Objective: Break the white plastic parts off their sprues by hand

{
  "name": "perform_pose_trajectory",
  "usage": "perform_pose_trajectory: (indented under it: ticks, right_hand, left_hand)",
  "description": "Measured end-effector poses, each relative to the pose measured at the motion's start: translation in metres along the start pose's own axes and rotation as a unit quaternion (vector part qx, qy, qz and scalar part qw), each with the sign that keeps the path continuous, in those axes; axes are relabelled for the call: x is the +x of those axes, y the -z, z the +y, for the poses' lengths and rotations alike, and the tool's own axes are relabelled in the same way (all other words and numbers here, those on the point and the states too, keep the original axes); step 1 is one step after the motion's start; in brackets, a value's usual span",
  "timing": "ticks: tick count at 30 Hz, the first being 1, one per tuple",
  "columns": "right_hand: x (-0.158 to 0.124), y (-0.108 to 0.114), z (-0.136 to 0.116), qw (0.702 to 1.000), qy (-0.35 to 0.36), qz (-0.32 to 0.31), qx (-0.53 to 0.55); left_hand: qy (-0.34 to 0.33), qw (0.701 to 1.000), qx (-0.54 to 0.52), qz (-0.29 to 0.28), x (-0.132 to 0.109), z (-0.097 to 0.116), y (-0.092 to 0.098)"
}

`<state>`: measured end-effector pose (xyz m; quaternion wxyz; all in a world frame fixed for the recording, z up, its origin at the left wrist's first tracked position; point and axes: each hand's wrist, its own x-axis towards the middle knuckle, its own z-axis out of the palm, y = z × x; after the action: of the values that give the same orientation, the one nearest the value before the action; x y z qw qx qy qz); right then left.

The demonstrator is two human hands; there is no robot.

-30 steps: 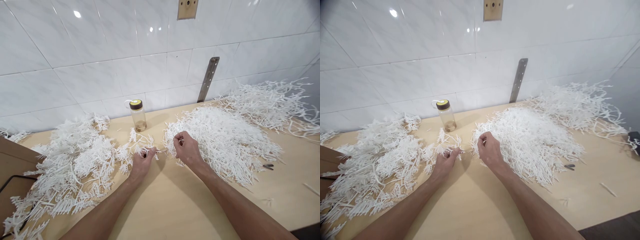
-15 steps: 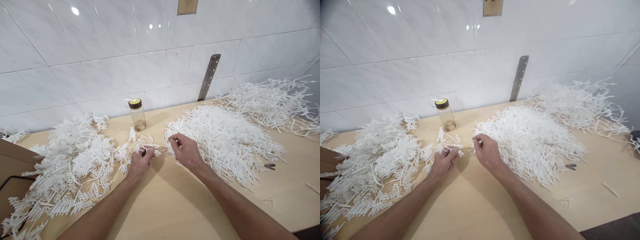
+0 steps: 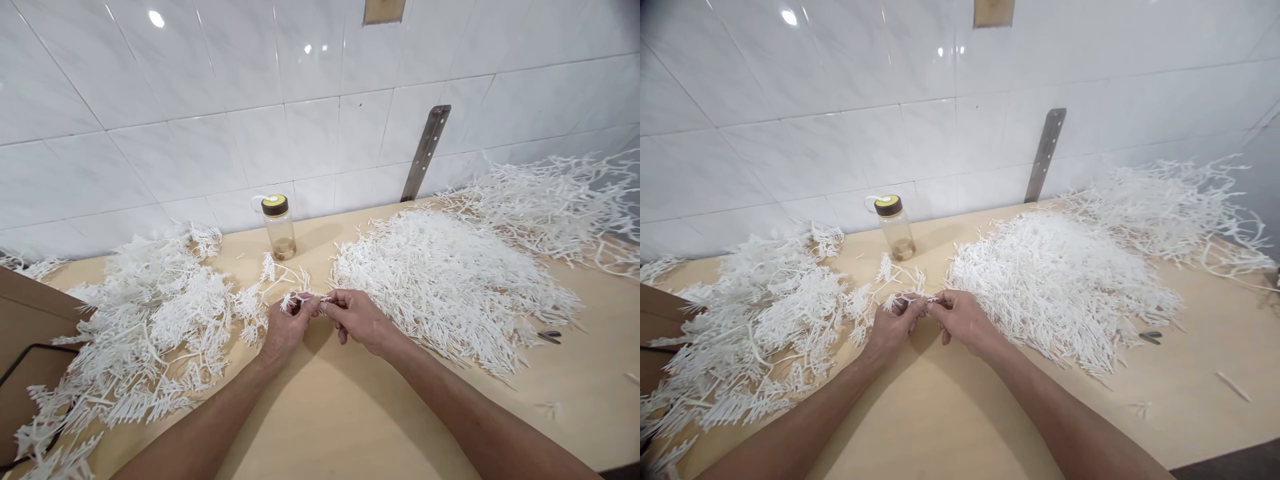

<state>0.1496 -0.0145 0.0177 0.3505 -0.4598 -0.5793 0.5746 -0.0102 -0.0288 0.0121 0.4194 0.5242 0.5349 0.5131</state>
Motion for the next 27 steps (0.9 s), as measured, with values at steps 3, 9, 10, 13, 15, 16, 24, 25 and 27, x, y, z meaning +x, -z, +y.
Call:
perform_pose_trajectory:
  ticks: [3, 9, 10, 13, 15, 16, 24, 25, 27]
  right_hand:
    - [0.0015, -0.0006, 0.002, 0.998, -0.019, -0.02, 0.062]
    - [0.0011, -0.0002, -0.0018, 0.995, -0.008, -0.004, 0.099]
    - [0.0011, 0.0, -0.0018, 0.996, -0.003, 0.0, 0.094]
    - [0.001, 0.0006, -0.0009, 0.997, 0.006, 0.008, 0.071]
    - [0.0007, 0.0007, -0.0004, 0.998, 0.01, 0.011, 0.065]
    - [0.0005, 0.0007, -0.0001, 0.998, 0.012, 0.012, 0.068]
    - [0.0025, 0.0006, 0.0015, 0.999, 0.014, 0.014, 0.038]
    - [0.002, 0.0011, 0.0007, 0.999, 0.012, 0.016, 0.027]
    - [0.0002, 0.0024, -0.0017, 1.0, 0.006, 0.02, -0.01]
  left_hand:
    - [-0.004, 1.0, 0.01, -0.004, 0.0, -0.0009, 0.0005]
    - [0.006, 0.998, -0.046, -0.041, -0.0005, 0.0037, 0.0021]
    - [0.012, 0.997, -0.054, -0.052, -0.0005, 0.005, 0.0026]
    - [0.033, 0.994, -0.069, -0.074, 0.0, 0.0073, 0.0042]
    - [0.043, 0.993, -0.076, -0.076, 0.0005, 0.0065, 0.005]
    - [0.046, 0.993, -0.079, -0.075, 0.0008, 0.0056, 0.0052]
    - [0.024, 0.995, -0.063, -0.073, 0.0012, 0.0024, 0.0051]
    - [0.009, 0.996, -0.051, -0.077, 0.001, 0.0028, 0.0048]
    - [-0.023, 0.997, -0.024, -0.076, 0.0006, 0.003, 0.0039]
